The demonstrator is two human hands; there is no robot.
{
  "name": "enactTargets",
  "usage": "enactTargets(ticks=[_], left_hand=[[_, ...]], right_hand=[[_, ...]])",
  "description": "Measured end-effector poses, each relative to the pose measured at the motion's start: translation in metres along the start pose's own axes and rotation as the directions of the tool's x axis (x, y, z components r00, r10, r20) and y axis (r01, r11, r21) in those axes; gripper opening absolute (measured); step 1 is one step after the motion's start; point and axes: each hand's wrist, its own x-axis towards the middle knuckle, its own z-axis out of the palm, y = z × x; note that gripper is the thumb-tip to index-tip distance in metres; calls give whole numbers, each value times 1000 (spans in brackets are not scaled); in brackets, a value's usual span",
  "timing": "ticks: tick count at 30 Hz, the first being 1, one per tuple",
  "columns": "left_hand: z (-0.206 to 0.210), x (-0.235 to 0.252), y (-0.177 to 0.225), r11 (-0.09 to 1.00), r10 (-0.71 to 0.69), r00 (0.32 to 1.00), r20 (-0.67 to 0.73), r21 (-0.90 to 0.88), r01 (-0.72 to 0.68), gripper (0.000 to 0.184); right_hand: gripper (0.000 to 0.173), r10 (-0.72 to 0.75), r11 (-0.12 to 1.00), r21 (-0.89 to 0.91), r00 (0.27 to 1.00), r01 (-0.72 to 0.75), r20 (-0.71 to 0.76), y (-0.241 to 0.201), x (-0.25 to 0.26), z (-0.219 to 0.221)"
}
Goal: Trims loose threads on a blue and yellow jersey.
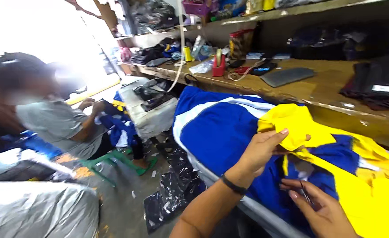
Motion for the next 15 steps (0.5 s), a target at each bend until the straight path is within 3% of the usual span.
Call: enactTargets(ticks=[3,5,7,11,13,15], left_hand=[[-2,-11,-10,998,60,995,76,12,-61,29],[-4,-16,-16,997,76,992,99,3,-77,28],[-4,-20,-21,998,51,993,110,-41,-47,29],[-3,-23,-21,995,-32,995,99,-90,41,31],[-4,-25,-20,994,-38,994,106,-95,48,32],[-4,-26,-18,996,-32,992,119,-82,42,33]], right_hand=[[40,44,998,-38,979,-52,-199,-18,-2,-18],[48,-43,992,-122,961,10,-275,-31,2,-35],[38,-168,963,-255,931,85,-325,-33,10,-45],[28,-382,775,-615,882,145,-274,-27,28,-49],[30,-419,707,-693,873,141,-249,-27,34,-49],[38,-412,706,-693,881,147,-232,-29,38,-49]])
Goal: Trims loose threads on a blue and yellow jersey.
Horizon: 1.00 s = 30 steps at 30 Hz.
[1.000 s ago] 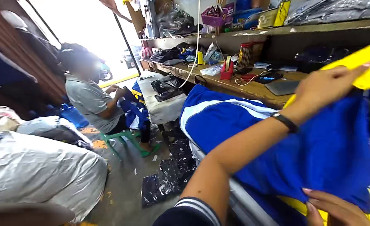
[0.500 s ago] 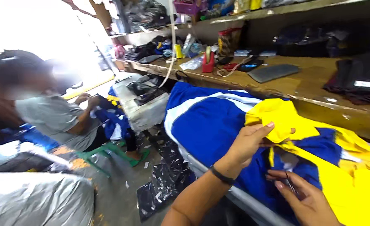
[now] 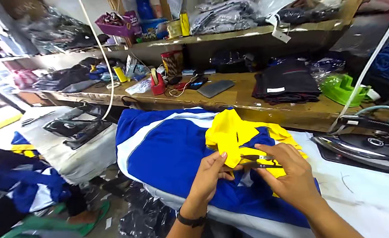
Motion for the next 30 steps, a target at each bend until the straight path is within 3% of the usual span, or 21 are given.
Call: enactTargets(ticks=[9,15,22,30], left_hand=[[-4,0,0,999,24,997,79,22,-25,28],[-2,9,-4,988,97,995,14,122,-97,32],[1,16,2,976,145,989,38,156,-149,30],[6,21,12,962,186,980,74,188,-197,29]], right_hand=[[34,164,948,247,974,-200,157,5,-4,-6],[18,-40,999,-31,995,37,-94,17,-3,1],[16,-125,992,-12,974,125,-188,28,7,9],[17,-192,980,21,966,199,-173,45,22,19]])
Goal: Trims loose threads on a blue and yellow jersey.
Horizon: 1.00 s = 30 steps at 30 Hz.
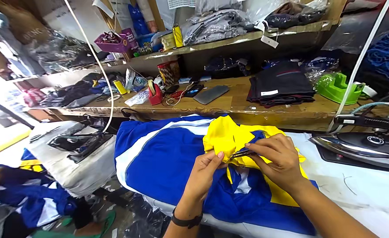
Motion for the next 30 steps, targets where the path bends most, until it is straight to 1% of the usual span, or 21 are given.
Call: enactTargets(ticks=[4,8,13,16,19,22,25,28,30], left_hand=[[-1,4,4,1000,18,1000,17,24,-18,29],[-3,8,8,998,25,999,29,50,-26,30],[-3,12,13,995,41,999,21,95,-43,29],[-4,12,14,994,45,999,20,95,-47,30],[-5,13,14,995,32,999,17,93,-34,30],[-5,12,14,996,30,999,18,81,-32,30],[-7,12,14,995,39,999,19,94,-41,30],[-10,10,15,991,54,998,43,123,-59,30],[-10,9,15,988,61,996,60,139,-69,29]], right_hand=[[17,-11,999,43,1000,12,-18,5,5,2],[17,-55,998,41,998,55,6,9,8,5],[16,-62,998,27,996,64,-56,13,11,4],[16,-74,997,25,996,75,-51,15,10,7],[15,-93,994,56,995,96,-43,14,10,12],[16,-68,991,113,997,72,-39,10,12,13],[20,-28,986,164,1000,26,11,7,13,11],[25,-43,978,210,993,18,114,10,14,5],[26,-51,966,260,987,10,151,12,13,3]])
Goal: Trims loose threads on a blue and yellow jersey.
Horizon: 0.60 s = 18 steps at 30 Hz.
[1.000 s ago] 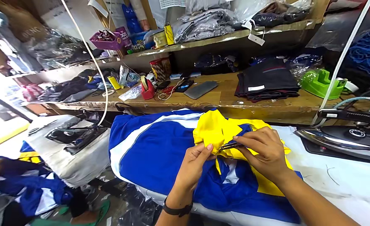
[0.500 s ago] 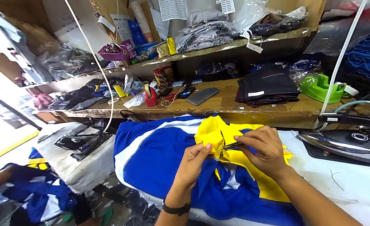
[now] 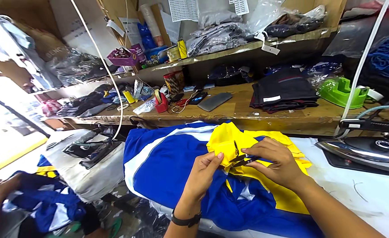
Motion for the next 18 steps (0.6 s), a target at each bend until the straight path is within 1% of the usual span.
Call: enactTargets(ticks=[3,5,8,11,15,18], left_hand=[[1,-2,-2,998,22,999,34,58,-24,28],[1,-5,-2,993,33,998,46,110,-38,28],[1,-8,-1,984,48,999,24,169,-51,30],[3,-8,0,983,38,999,8,178,-39,35],[5,-9,1,985,11,1000,-5,170,-10,36],[6,-10,2,989,-13,1000,7,146,12,36]], right_hand=[[28,35,996,77,999,-34,-6,-3,-1,-1],[28,50,997,52,999,-48,-21,-7,-1,-3],[27,29,999,-28,999,-30,-14,-12,-2,-6],[26,14,998,-69,1000,-14,2,-16,-3,-8],[24,-5,994,-105,1000,7,17,-21,-1,-10],[22,-11,996,-92,999,14,37,-21,0,-12]])
